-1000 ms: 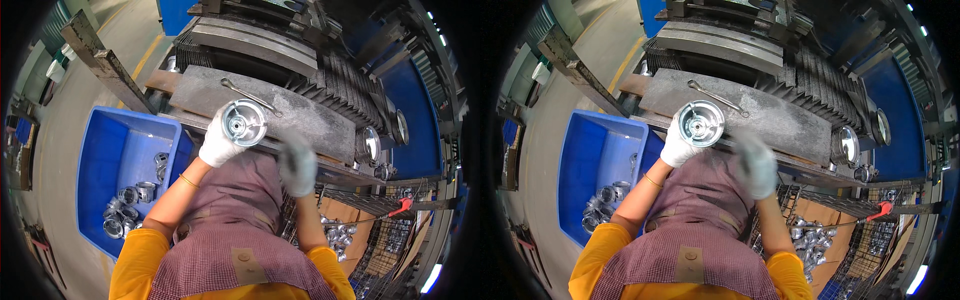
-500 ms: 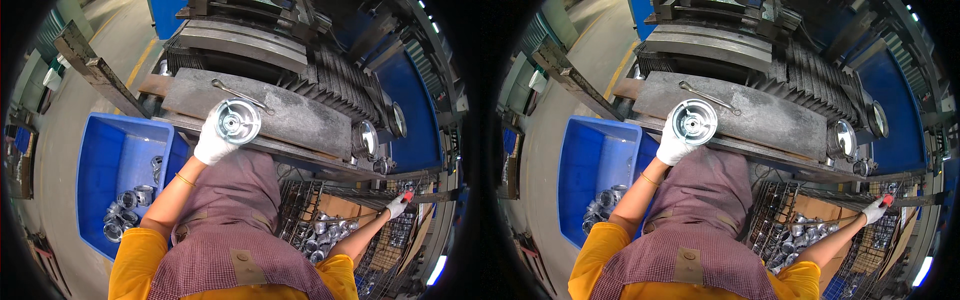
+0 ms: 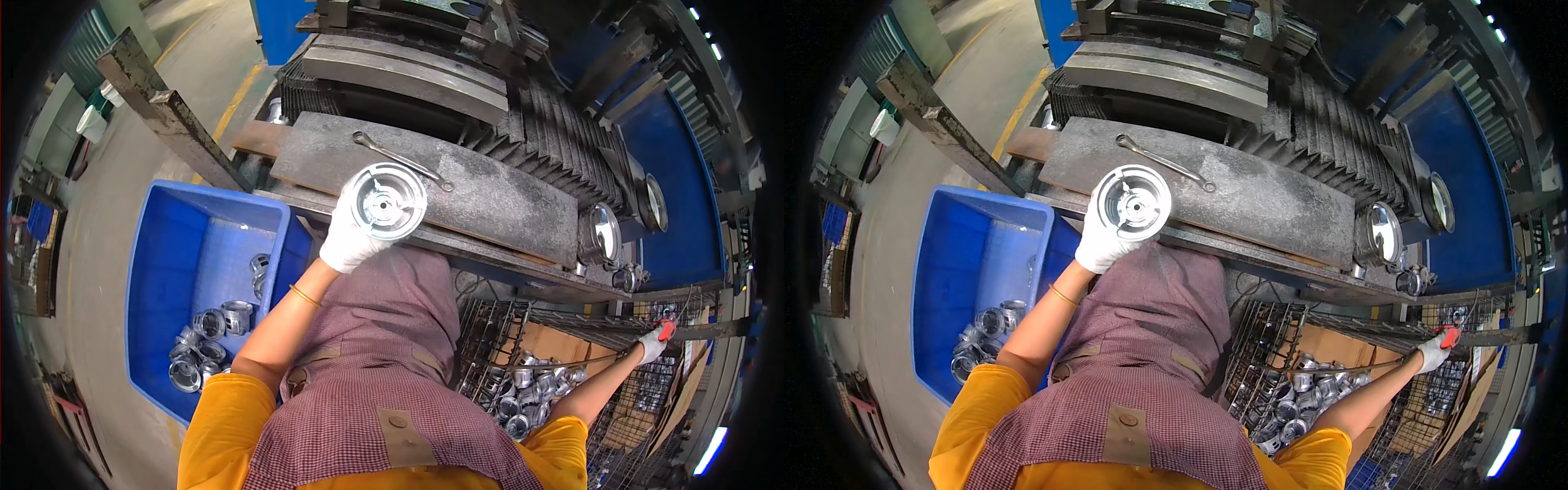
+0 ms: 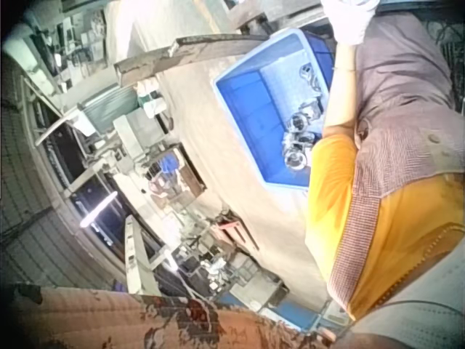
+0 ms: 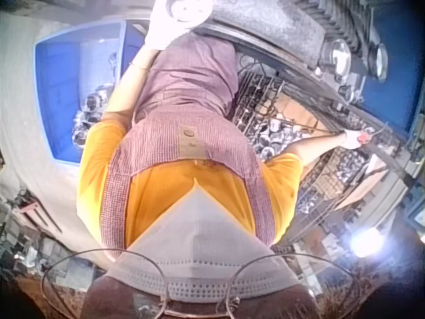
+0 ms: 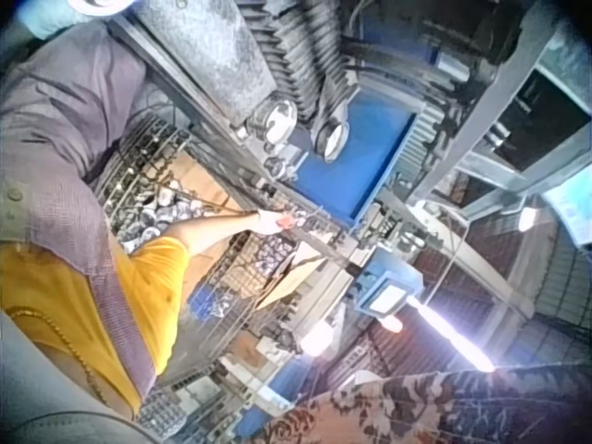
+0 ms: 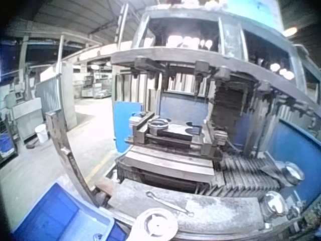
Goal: Operate a vertical press machine to process and assemble circular metal components.
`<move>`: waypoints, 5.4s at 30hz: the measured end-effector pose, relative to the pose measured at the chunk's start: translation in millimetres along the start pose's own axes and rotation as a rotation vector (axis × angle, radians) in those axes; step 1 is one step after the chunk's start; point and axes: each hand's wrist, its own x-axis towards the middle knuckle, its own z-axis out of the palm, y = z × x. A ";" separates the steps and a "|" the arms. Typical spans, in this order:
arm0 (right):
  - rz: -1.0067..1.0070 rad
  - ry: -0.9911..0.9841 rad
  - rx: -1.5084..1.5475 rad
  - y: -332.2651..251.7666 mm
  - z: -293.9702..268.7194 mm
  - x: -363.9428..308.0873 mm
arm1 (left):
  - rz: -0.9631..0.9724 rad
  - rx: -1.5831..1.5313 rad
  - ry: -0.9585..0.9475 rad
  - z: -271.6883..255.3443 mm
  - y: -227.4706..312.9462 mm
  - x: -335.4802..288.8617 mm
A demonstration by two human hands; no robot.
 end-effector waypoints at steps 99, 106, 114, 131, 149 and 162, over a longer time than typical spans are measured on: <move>-0.691 -1.999 0.534 -231.1 -164.7 -377.7 | 0.104 0.612 0.180 -45.6 -43.9 35.4; -1.320 -1.670 0.496 -242.9 -139.7 -449.5 | 0.141 0.601 0.190 -47.7 -36.8 33.3; -1.331 -1.642 0.471 -239.3 -136.7 -460.6 | 0.107 0.598 0.170 -51.5 -45.5 30.4; -0.792 -1.890 0.708 -201.8 -144.8 -389.6 | 0.069 0.134 0.039 -63.8 -46.1 22.1; -1.249 -1.668 0.582 -201.7 -184.8 -428.4 | 0.039 0.080 -0.076 -51.6 -40.4 20.5; -1.315 -1.621 0.504 -207.5 -183.3 -446.0 | -0.021 -0.054 -0.139 -53.6 -45.9 15.5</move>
